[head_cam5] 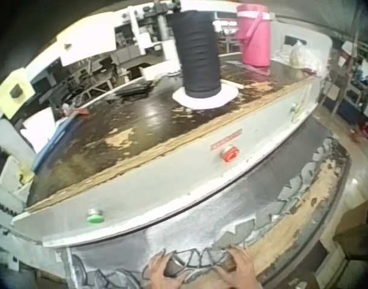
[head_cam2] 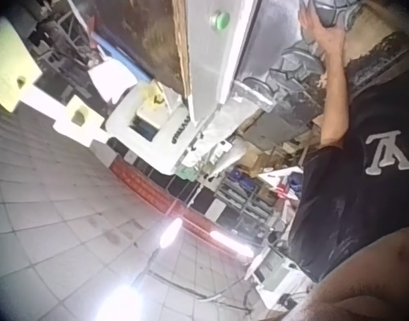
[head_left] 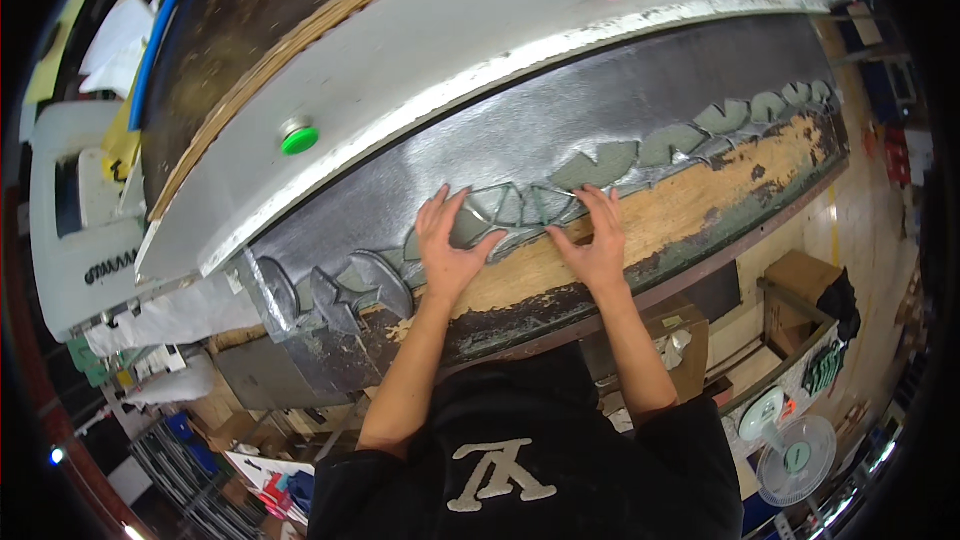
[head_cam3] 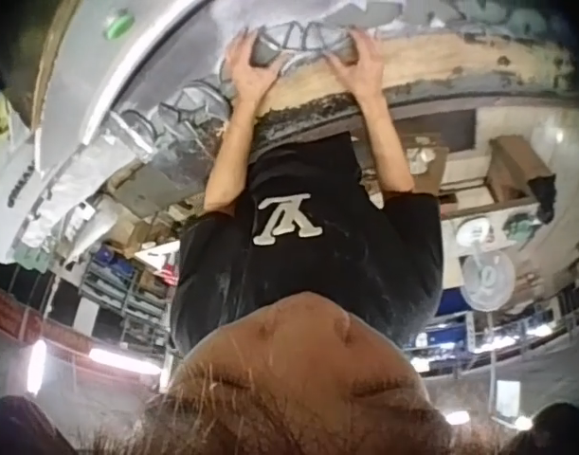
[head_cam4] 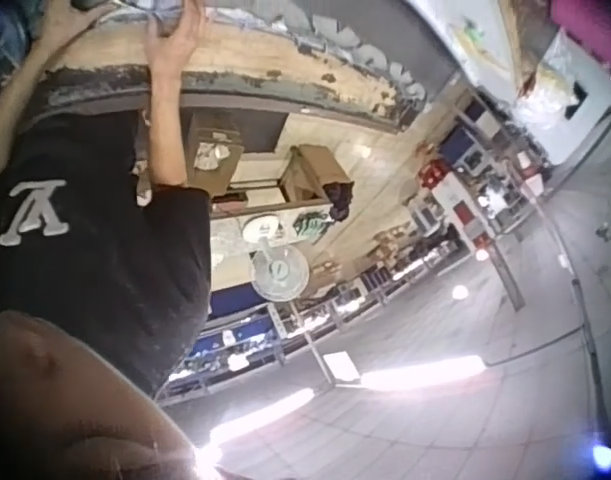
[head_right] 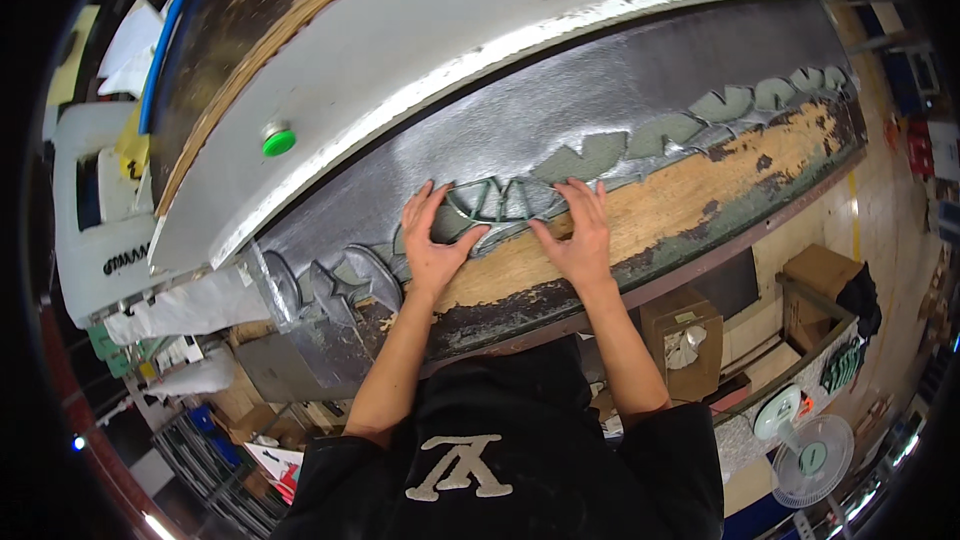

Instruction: Organize and prepare cut leather shoe components on a workstation in a shoe manufacturing facility.

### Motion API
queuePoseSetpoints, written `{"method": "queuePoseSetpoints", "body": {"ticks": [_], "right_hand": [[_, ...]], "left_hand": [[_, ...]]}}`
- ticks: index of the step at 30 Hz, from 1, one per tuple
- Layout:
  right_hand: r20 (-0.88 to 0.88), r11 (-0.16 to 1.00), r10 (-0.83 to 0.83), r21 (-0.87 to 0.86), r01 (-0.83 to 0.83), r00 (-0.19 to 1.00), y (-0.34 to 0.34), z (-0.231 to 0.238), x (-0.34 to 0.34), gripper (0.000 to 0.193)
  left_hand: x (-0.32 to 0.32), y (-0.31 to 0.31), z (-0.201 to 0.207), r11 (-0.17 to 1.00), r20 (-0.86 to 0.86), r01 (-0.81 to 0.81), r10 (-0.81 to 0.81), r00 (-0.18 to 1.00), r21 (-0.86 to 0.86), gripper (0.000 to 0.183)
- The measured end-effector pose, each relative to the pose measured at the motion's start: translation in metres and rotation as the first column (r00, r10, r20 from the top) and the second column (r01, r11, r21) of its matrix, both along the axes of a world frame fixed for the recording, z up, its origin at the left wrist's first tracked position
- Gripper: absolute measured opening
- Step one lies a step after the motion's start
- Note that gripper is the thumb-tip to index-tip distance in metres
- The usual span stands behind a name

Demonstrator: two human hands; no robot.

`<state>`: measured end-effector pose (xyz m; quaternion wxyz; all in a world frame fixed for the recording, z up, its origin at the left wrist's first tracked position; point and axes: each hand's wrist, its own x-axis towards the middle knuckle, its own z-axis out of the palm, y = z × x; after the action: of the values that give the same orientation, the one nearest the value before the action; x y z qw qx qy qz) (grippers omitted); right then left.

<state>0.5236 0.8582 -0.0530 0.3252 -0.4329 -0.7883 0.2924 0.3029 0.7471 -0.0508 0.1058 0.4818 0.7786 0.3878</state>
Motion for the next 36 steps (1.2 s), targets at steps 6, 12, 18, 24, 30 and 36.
{"method": "queuePoseSetpoints", "body": {"ticks": [6, 12, 18, 24, 30, 36], "right_hand": [[-0.001, 0.999, -0.002, 0.04, 0.002, 1.0, -0.001, -0.002, 0.0, 0.067], [0.023, 0.999, 0.009, 0.053, -0.01, 1.0, -0.002, -0.003, 0.001, 0.067], [0.027, 0.999, 0.008, 0.053, -0.01, 1.0, -0.002, -0.004, 0.001, 0.067], [0.035, 0.999, -0.004, 0.034, 0.003, 0.999, 0.0, -0.002, 0.001, 0.067], [0.062, 0.999, 0.029, 0.02, -0.03, 0.998, -0.001, 0.01, 0.001, 0.076], [-0.008, 0.993, 0.087, 0.082, -0.086, 0.996, -0.041, 0.052, 0.007, 0.068]], "left_hand": [[-0.001, -0.003, -0.003, 1.0, 0.026, -0.019, 0.018, 1.0, 0.022, 0.076], [-0.002, -0.005, -0.004, 0.999, 0.07, -0.04, 0.039, 0.997, 0.017, 0.077], [-0.003, -0.005, -0.003, 1.0, 0.08, -0.027, 0.027, 0.996, 0.01, 0.076], [-0.003, -0.001, 0.004, 1.0, 0.087, -0.015, 0.012, 0.996, 0.027, 0.072], [-0.006, -0.002, 0.02, 0.998, 0.166, -0.013, 0.003, 0.986, 0.055, 0.088], [-0.038, -0.009, 0.051, 0.931, 0.491, -0.235, 0.072, 0.868, 0.279, 0.077]]}}
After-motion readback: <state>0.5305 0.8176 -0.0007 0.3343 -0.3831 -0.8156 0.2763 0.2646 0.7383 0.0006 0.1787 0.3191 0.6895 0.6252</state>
